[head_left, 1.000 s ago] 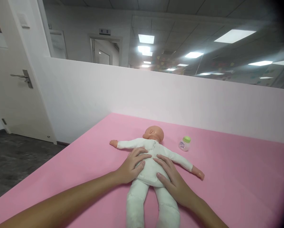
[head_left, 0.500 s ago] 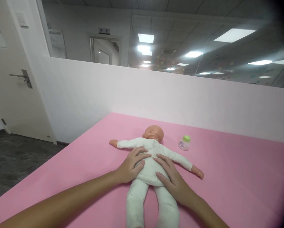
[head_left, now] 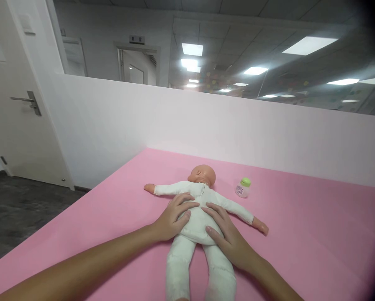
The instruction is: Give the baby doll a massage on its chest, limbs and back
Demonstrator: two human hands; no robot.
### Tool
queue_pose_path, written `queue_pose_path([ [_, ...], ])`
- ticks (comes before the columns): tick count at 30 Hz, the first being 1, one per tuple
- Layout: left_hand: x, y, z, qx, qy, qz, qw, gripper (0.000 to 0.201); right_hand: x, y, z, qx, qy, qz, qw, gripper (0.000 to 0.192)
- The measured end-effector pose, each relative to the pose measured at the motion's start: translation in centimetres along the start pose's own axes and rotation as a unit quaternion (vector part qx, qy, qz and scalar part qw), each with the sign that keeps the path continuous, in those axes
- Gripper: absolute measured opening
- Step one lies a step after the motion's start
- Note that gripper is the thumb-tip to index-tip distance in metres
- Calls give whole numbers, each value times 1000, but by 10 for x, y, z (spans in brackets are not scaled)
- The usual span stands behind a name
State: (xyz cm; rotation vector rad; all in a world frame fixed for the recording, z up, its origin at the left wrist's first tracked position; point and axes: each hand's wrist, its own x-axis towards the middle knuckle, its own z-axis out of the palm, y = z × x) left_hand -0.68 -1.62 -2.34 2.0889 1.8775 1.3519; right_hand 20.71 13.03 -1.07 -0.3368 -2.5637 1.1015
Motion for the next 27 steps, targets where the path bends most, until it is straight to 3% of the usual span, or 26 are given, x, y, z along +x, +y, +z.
queue_pose_path([
  [27,1,1,0,-4,-4,-4,1000,38,0,0,-2,4,-3,-2,1000,50],
])
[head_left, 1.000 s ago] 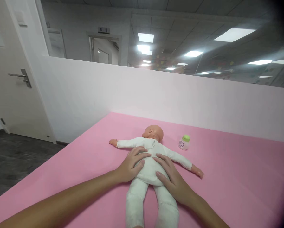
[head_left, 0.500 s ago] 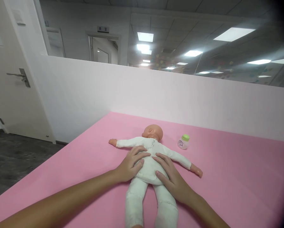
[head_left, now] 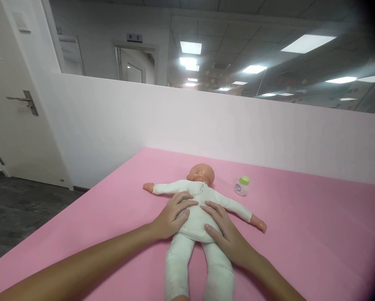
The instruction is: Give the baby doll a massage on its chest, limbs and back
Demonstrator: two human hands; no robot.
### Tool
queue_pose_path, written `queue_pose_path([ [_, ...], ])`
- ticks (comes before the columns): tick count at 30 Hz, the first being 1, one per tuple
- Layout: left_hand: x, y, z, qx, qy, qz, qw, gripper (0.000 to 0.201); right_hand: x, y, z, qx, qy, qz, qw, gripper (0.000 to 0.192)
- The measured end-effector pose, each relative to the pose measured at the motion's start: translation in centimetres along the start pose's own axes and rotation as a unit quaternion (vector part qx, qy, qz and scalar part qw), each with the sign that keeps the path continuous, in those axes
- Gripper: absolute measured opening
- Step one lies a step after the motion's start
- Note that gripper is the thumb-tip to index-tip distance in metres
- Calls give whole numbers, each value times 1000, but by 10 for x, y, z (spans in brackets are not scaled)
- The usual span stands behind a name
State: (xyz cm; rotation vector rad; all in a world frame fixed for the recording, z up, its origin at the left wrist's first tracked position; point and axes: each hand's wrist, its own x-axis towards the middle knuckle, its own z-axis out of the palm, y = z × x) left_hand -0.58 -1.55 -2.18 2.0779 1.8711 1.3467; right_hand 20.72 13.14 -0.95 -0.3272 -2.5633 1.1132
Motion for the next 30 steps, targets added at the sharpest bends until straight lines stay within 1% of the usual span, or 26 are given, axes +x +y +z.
queue_pose_path([
  [15,0,-1,1,5,2,4,1000,39,-1,0,0,-6,-2,6,1000,51],
  [30,0,-1,0,0,-2,2,1000,39,-1,1,0,-8,2,-2,1000,50],
])
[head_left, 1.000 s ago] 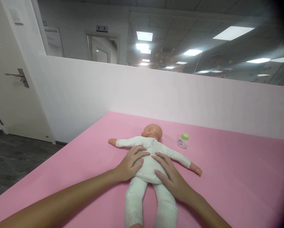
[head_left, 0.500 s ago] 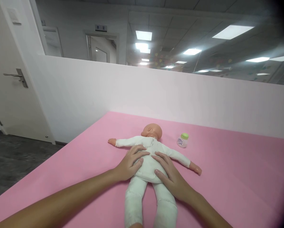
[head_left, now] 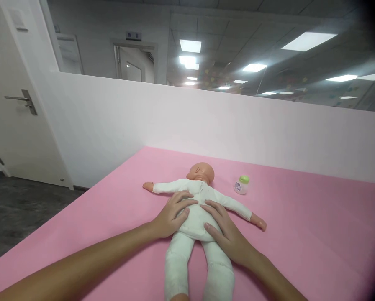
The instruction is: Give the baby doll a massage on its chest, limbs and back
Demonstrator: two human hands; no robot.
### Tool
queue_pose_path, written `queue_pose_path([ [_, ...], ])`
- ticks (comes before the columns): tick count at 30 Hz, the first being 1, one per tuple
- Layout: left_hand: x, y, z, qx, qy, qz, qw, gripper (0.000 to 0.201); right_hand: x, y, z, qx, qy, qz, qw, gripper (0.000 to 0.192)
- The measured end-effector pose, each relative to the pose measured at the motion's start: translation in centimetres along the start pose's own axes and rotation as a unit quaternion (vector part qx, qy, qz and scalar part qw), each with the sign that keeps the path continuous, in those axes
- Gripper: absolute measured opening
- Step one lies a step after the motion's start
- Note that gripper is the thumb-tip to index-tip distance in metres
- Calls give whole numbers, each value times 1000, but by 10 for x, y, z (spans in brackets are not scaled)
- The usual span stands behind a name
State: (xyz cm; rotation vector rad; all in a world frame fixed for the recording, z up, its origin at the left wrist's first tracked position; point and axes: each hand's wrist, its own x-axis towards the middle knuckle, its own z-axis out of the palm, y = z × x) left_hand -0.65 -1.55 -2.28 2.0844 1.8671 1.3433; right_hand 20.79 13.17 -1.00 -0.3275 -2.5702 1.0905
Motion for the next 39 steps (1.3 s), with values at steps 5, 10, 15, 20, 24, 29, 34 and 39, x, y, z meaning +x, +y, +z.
queue_pose_path([
  [5,0,0,0,0,3,2,1000,39,0,0,0,2,-1,0,1000,50],
  [10,0,-1,0,4,4,3,1000,39,0,-1,0,1,-1,-1,1000,51],
  [15,0,0,0,4,4,5,1000,39,1,-1,0,-2,3,-3,1000,51],
  [20,0,-1,0,8,4,4,1000,39,0,-3,-1,-11,4,1,1000,52],
  [24,0,0,0,11,4,2,1000,39,-1,-4,-1,-11,2,7,1000,52],
  [29,0,1,-1,8,3,3,1000,39,-1,-3,-1,-12,1,9,1000,53],
  [34,1,1,-1,7,3,3,1000,39,-1,-3,0,-12,2,8,1000,54],
  [39,0,1,0,6,4,2,1000,39,-1,-3,-1,-12,2,9,1000,53],
])
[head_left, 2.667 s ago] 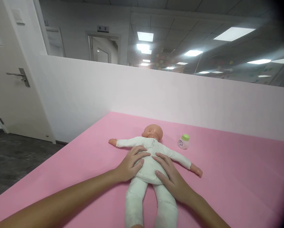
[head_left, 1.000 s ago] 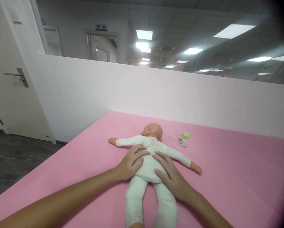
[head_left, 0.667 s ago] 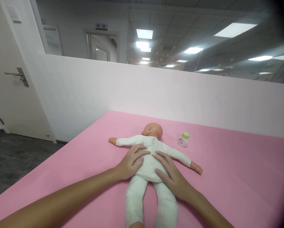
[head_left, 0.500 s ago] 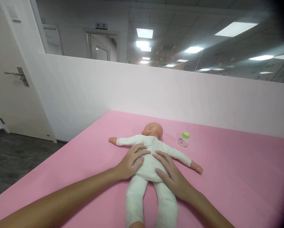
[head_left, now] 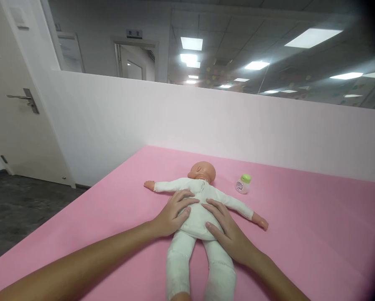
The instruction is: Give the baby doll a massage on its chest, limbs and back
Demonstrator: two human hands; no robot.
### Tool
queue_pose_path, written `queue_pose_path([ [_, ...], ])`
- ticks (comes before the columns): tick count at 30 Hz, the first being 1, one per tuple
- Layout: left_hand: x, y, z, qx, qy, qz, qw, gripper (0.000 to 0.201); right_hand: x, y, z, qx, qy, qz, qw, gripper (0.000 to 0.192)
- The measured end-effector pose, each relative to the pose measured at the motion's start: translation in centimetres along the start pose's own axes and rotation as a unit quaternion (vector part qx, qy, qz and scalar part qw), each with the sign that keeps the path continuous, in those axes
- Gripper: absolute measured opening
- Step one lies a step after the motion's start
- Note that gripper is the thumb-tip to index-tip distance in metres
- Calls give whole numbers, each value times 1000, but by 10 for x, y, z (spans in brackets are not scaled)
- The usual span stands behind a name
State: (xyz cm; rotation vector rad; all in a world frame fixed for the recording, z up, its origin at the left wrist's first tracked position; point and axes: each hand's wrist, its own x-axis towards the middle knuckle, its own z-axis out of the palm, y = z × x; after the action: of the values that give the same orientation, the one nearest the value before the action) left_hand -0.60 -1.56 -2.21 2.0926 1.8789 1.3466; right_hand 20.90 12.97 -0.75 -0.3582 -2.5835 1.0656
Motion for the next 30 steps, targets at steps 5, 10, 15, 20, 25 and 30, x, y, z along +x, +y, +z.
queue_pose_path([
  [5,0,0,0,10,-1,2,1000,40,0,1,0,1,1,-1,1000,54],
  [10,0,1,0,3,-2,0,1000,40,0,0,0,-3,-1,3,1000,53],
  [15,0,2,-1,0,-1,-1,1000,39,0,-1,0,-2,1,1,1000,53],
  [20,1,2,-1,7,-2,-2,1000,40,0,0,0,-1,2,-2,1000,53],
  [25,0,1,0,-1,-2,-1,1000,40,0,1,0,-2,3,-2,1000,53],
  [30,1,2,-1,-7,-3,-2,1000,39,0,1,0,-3,-1,-1,1000,53],
])
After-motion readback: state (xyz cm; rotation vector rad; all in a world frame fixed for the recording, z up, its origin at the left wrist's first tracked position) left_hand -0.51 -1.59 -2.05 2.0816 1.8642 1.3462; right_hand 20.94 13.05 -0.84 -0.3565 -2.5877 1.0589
